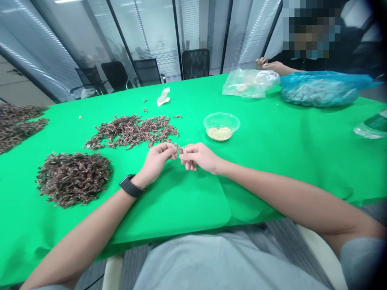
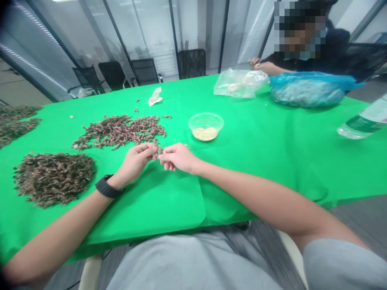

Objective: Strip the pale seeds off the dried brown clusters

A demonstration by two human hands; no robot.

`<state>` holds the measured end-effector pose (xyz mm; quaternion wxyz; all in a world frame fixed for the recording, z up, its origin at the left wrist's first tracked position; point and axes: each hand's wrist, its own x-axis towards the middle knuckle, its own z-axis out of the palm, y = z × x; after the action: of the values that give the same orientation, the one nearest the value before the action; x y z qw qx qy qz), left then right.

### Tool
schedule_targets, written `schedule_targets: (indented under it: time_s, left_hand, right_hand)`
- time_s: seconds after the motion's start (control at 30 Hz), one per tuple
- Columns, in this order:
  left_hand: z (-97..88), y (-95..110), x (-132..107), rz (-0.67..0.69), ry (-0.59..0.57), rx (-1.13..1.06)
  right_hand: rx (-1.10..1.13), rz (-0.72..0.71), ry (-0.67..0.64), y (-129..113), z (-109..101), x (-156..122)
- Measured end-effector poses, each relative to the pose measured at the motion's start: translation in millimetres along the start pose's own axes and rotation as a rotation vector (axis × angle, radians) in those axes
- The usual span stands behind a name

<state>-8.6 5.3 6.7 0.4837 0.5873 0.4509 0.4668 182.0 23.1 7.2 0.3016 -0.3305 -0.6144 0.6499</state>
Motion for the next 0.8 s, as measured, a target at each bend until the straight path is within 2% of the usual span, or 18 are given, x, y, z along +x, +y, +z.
schedule_targets:
  time_s: [0.1, 0.2, 0.3, 0.4, 0.47, 0.53, 0.8]
  left_hand:
    - [0.9, -1.7, 1.0, -0.197, -0.031, -0.285]
    - [0.4, -0.4, 0.5, -0.328, -0.04, -0.455]
    - [-0.1, 3.1, -0.5, -0.424, -0.036, -0.554]
    - [-0.1, 4.6, -1.0, -0.451, -0.045, -0.562]
    - [0.4, 3.0, -0.5, -0.398, -0.056, -0.496]
    - [1.1, -0.4, 0.4, -0.287, -0.052, -0.368]
    - [0.9, -6.1, -1.7, 0.264, 0.123, 0.389]
  right_hand:
    - [-0.162, -0.079, 0.009, 1.6, 1.6, -0.5]
    - [-0.227, -0.099, 0.023, 2.3, 2.5, -1.7]
    - [-0.246, -0.094, 0.031, 1.4, 3.3, -2.8]
    - [-0.208, -0.073, 0.017, 0.4, 3.7, -2.5]
    - [-0.145, -0.037, 0.004, 0.6, 4.1, -1.8]
    - [-0.058, 0.016, 0.002, 1.3, 4.9, -1.4]
    - [0.516, 0.285, -0.047, 2.4, 5.3, -0.1]
